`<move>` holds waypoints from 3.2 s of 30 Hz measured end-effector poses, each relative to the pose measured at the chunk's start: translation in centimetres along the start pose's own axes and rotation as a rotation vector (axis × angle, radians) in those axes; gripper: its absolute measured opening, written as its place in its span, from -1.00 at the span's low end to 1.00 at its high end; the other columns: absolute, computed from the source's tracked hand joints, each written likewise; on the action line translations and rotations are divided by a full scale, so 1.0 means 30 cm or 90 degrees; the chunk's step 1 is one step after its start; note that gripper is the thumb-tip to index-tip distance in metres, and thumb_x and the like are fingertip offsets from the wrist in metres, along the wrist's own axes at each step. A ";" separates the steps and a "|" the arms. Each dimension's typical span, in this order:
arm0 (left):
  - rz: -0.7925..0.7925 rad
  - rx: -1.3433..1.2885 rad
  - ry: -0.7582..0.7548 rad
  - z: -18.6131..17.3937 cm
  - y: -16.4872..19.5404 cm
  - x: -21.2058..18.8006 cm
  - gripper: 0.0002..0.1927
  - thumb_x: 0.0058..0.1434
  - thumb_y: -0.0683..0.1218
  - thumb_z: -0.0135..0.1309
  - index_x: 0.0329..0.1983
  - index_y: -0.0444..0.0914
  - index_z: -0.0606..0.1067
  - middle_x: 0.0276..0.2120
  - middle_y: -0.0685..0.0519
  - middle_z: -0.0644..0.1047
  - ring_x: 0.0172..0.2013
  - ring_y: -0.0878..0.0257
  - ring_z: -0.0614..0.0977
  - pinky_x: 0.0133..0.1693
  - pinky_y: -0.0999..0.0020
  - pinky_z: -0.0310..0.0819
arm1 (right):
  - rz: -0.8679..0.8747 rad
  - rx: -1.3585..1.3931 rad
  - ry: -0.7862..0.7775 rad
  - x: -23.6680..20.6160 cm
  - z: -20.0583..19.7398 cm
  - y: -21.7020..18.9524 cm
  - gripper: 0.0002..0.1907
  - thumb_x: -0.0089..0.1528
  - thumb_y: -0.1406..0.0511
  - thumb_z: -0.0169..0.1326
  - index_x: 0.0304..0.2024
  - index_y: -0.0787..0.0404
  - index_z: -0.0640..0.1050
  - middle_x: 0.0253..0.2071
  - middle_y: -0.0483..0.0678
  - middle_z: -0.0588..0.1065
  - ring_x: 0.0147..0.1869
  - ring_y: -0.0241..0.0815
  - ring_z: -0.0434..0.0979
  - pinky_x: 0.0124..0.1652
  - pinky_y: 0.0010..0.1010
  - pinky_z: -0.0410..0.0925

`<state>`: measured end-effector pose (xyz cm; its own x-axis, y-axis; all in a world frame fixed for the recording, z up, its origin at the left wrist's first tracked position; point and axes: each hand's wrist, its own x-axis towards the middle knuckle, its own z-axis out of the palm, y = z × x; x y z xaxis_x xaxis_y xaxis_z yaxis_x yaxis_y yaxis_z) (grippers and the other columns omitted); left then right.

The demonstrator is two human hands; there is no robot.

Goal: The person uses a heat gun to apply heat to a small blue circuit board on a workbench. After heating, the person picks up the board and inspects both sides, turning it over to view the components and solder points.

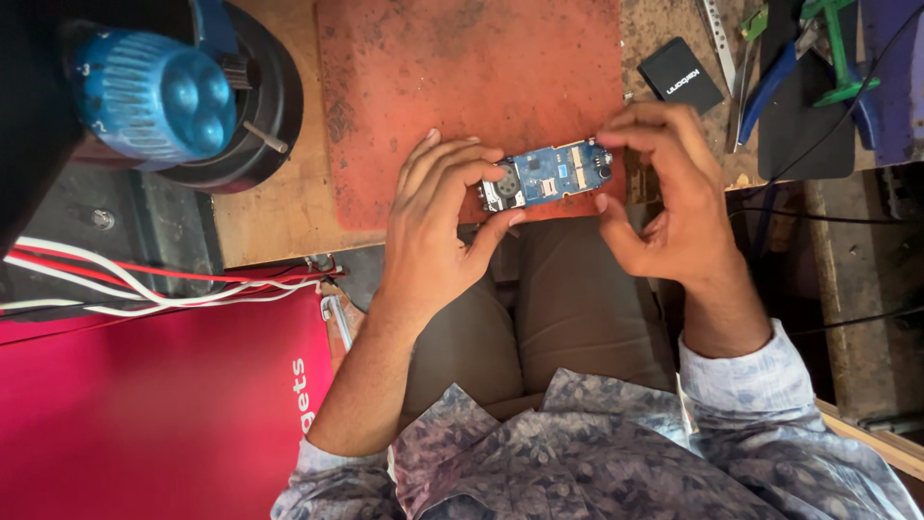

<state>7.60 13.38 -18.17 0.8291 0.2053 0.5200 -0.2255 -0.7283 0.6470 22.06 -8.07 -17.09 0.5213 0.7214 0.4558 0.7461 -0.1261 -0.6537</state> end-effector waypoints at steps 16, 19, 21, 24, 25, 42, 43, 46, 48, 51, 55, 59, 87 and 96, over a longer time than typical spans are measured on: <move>0.002 -0.007 0.009 0.014 -0.010 -0.014 -0.48 0.29 -0.06 0.32 0.19 -0.22 0.32 0.13 -0.02 0.56 0.20 0.05 0.60 0.47 -0.11 0.16 | -0.063 -0.092 -0.056 0.005 0.016 0.024 -0.33 0.13 0.31 0.27 0.29 0.33 0.45 0.39 0.13 0.34 0.45 0.14 0.29 0.37 -0.06 0.27; -0.003 -0.005 0.005 0.012 -0.010 -0.013 -0.47 0.30 -0.06 0.32 0.20 -0.22 0.31 0.13 -0.03 0.56 0.20 0.04 0.59 0.47 -0.11 0.16 | -0.127 -0.076 -0.061 0.008 0.013 0.026 -0.53 0.11 0.29 0.29 0.09 0.20 0.58 0.42 0.12 0.30 0.46 0.16 0.23 0.35 -0.03 0.21; -0.006 -0.005 0.006 0.012 -0.009 -0.014 -0.48 0.30 -0.06 0.32 0.20 -0.22 0.32 0.13 -0.03 0.57 0.20 0.04 0.60 0.47 -0.10 0.16 | -0.148 -0.100 -0.088 0.005 0.009 0.026 -0.60 0.07 0.27 0.29 -0.01 0.13 0.66 0.43 0.14 0.28 0.44 0.20 0.19 0.35 0.03 0.20; -0.008 -0.005 0.007 0.014 -0.006 -0.015 -0.47 0.30 -0.06 0.32 0.20 -0.22 0.32 0.13 -0.04 0.56 0.20 0.03 0.60 0.47 -0.10 0.17 | -0.145 -0.124 -0.105 0.001 0.007 0.029 -0.63 0.04 0.26 0.27 -0.08 0.10 0.70 0.44 0.14 0.26 0.46 0.22 0.16 0.36 0.06 0.16; -0.008 -0.004 0.008 0.014 -0.006 -0.016 -0.47 0.29 -0.06 0.32 0.20 -0.22 0.32 0.13 -0.04 0.56 0.20 0.03 0.60 0.47 -0.10 0.17 | -0.147 -0.119 -0.099 0.001 0.009 0.031 -0.64 0.06 0.27 0.26 -0.07 0.09 0.70 0.45 0.14 0.26 0.46 0.22 0.17 0.37 0.06 0.16; -0.005 -0.003 0.008 0.011 -0.001 -0.012 -0.48 0.26 -0.12 0.34 0.17 -0.23 0.33 0.10 -0.02 0.56 0.21 0.04 0.59 0.46 -0.09 0.16 | -0.158 -0.137 -0.103 0.002 0.017 0.040 -0.66 0.12 0.25 0.25 -0.04 0.06 0.73 0.45 0.10 0.27 0.44 0.19 0.21 0.35 0.03 0.14; -0.007 0.000 0.007 0.011 0.000 -0.012 -0.48 0.25 -0.12 0.34 0.16 -0.23 0.33 0.10 -0.02 0.56 0.21 0.04 0.59 0.46 -0.10 0.16 | -0.159 -0.131 -0.104 0.002 0.016 0.040 -0.67 0.13 0.25 0.25 -0.04 0.06 0.72 0.46 0.10 0.27 0.44 0.20 0.20 0.36 0.03 0.14; -0.006 -0.001 0.005 0.011 -0.001 -0.011 -0.49 0.26 -0.12 0.34 0.17 -0.23 0.33 0.10 -0.01 0.56 0.22 0.04 0.59 0.47 -0.09 0.17 | -0.161 -0.119 -0.105 0.001 0.014 0.041 -0.67 0.15 0.25 0.25 -0.02 0.06 0.72 0.46 0.10 0.26 0.45 0.20 0.19 0.37 0.04 0.14; -0.006 0.002 0.005 0.011 -0.002 -0.011 -0.48 0.26 -0.12 0.34 0.17 -0.23 0.33 0.10 -0.02 0.56 0.22 0.04 0.59 0.46 -0.10 0.16 | -0.158 -0.116 -0.106 0.000 0.013 0.039 -0.67 0.15 0.26 0.25 -0.02 0.06 0.72 0.47 0.11 0.27 0.46 0.20 0.19 0.37 0.03 0.14; -0.005 0.000 0.007 0.011 -0.003 -0.013 -0.48 0.26 -0.11 0.34 0.17 -0.23 0.33 0.11 -0.04 0.56 0.22 0.04 0.59 0.47 -0.09 0.16 | -0.150 -0.116 -0.091 0.000 0.018 0.037 -0.64 0.08 0.28 0.23 -0.05 0.08 0.72 0.44 0.11 0.29 0.46 0.19 0.22 0.36 0.02 0.13; -0.007 -0.001 0.006 0.012 -0.005 -0.014 -0.47 0.25 -0.11 0.35 0.17 -0.23 0.32 0.12 -0.05 0.56 0.22 0.03 0.59 0.47 -0.10 0.16 | -0.152 -0.129 -0.095 -0.001 0.019 0.035 -0.63 0.04 0.30 0.21 -0.08 0.12 0.72 0.42 0.13 0.31 0.44 0.19 0.23 0.32 0.03 0.13; -0.005 -0.001 0.008 0.013 -0.006 -0.013 -0.47 0.26 -0.10 0.35 0.18 -0.23 0.32 0.12 -0.05 0.56 0.22 0.03 0.59 0.47 -0.10 0.16 | -0.147 -0.124 -0.085 -0.002 0.023 0.036 -0.64 0.05 0.33 0.19 -0.08 0.13 0.72 0.41 0.12 0.33 0.44 0.18 0.23 0.35 0.02 0.15; 0.013 -0.003 0.011 0.011 -0.007 -0.015 -0.48 0.26 -0.11 0.35 0.17 -0.23 0.33 0.10 0.00 0.56 0.19 0.04 0.60 0.46 -0.08 0.22 | -0.129 -0.138 -0.059 0.001 0.029 0.020 -0.71 0.03 0.37 0.34 -0.17 0.16 0.70 0.35 0.02 0.37 0.42 0.12 0.25 0.30 0.00 0.13; 0.009 -0.005 0.009 0.011 -0.006 -0.015 -0.48 0.25 -0.12 0.35 0.17 -0.23 0.33 0.11 -0.02 0.55 0.18 0.02 0.60 0.46 -0.09 0.21 | -0.148 -0.075 -0.089 0.001 0.020 0.044 -0.68 0.08 0.38 0.33 -0.09 0.18 0.69 0.42 0.07 0.32 0.47 0.14 0.20 0.38 -0.02 0.16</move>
<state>7.44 13.21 -18.69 0.8183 0.2046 0.5372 -0.2413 -0.7259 0.6441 22.82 -7.81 -18.29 0.2750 0.8264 0.4914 0.8861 -0.0194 -0.4632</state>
